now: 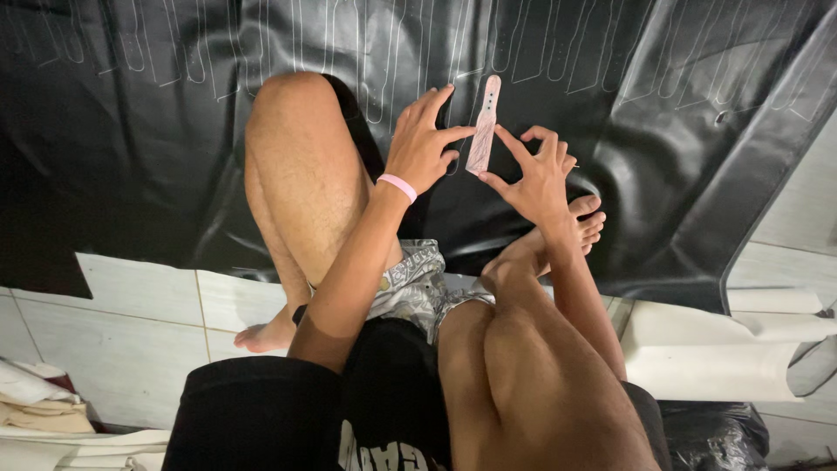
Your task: The person sits on the floor and uses a small pink template to mark a large black sheet of material. They repeatedly position the template over pre-drawn outlines and use a pen to mark the material, then move the template to the next outline.
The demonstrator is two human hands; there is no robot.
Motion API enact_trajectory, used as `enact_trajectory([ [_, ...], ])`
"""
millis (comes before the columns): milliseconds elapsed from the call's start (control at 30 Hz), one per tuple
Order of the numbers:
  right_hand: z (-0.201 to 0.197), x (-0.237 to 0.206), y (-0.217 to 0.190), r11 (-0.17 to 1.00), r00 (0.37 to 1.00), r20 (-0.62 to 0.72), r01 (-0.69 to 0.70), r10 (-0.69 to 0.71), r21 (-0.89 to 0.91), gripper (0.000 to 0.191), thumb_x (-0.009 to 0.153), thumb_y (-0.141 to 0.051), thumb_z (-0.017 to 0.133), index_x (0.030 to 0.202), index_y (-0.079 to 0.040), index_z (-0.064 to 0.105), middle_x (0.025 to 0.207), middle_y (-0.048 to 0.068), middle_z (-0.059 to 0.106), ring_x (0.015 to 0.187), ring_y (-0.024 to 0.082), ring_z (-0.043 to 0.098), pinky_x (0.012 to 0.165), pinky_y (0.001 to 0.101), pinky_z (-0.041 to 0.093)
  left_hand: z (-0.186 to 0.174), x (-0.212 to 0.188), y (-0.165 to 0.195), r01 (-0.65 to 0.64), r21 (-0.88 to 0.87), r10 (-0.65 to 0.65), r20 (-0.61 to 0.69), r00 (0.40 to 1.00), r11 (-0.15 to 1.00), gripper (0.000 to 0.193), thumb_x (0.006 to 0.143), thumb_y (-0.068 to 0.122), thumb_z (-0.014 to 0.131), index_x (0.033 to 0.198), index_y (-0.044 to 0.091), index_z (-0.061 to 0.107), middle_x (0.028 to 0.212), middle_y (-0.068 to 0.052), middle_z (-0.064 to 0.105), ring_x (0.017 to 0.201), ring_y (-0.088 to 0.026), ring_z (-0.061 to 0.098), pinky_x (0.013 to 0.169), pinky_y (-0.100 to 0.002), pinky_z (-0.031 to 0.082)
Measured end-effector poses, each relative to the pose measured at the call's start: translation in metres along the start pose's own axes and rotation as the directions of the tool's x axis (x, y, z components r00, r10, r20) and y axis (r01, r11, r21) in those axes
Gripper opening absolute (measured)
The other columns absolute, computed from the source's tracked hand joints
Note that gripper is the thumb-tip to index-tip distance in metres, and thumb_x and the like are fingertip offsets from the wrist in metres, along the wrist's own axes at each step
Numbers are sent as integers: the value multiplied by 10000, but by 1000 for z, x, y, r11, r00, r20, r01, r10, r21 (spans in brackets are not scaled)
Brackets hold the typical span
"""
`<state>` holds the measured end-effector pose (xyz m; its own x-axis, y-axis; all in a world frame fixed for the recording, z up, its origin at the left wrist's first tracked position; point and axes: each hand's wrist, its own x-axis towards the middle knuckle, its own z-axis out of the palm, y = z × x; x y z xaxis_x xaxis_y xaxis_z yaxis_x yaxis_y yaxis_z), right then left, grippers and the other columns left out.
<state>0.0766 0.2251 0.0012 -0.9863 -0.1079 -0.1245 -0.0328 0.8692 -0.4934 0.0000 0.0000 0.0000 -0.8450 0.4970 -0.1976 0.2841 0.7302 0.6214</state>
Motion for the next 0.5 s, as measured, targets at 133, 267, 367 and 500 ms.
enact_trajectory([
  [133, 15, -50, -23, 1000, 1000, -15, -23, 23, -10, 749, 822, -534, 887, 1480, -293, 624, 1272, 100, 472, 1088, 304, 455, 895, 471, 347, -2, -49, 7, -66, 21, 66, -36, 997, 998, 444, 734, 184, 861, 1166, 259, 789, 1561, -126, 392, 1430, -368, 380, 1167, -486, 329],
  [267, 17, -53, -18, 998, 999, -18, -46, 46, 32, 737, 815, -481, 890, 1473, -276, 629, 1279, 97, 476, 1128, 304, 459, 927, 472, 350, 11, -48, 19, -110, 220, 117, -23, 993, 969, 374, 773, 229, 812, 1137, 167, 756, 1491, -140, 462, 1373, -379, 443, 1118, -519, 365],
  [367, 15, -47, -12, 977, 987, -110, -95, 118, 193, 646, 856, -358, 859, 1438, -202, 628, 1313, 120, 453, 1183, 320, 450, 1005, 475, 373, 44, -45, 43, -132, 410, 137, 17, 990, 902, 413, 926, 186, 736, 1286, -8, 678, 1476, -151, 534, 1318, -373, 514, 1105, -489, 429],
  [500, 2, -25, -10, 931, 878, -417, -82, 236, 355, 233, 1087, -121, 646, 1319, -142, 660, 1428, 127, 438, 1365, 333, 454, 1191, 439, 396, 101, -39, 98, 1, 811, 6, -5, 1000, 585, 543, 898, 185, 663, 1325, -148, 619, 1394, -270, 642, 1157, -367, 620, 869, -369, 524],
])
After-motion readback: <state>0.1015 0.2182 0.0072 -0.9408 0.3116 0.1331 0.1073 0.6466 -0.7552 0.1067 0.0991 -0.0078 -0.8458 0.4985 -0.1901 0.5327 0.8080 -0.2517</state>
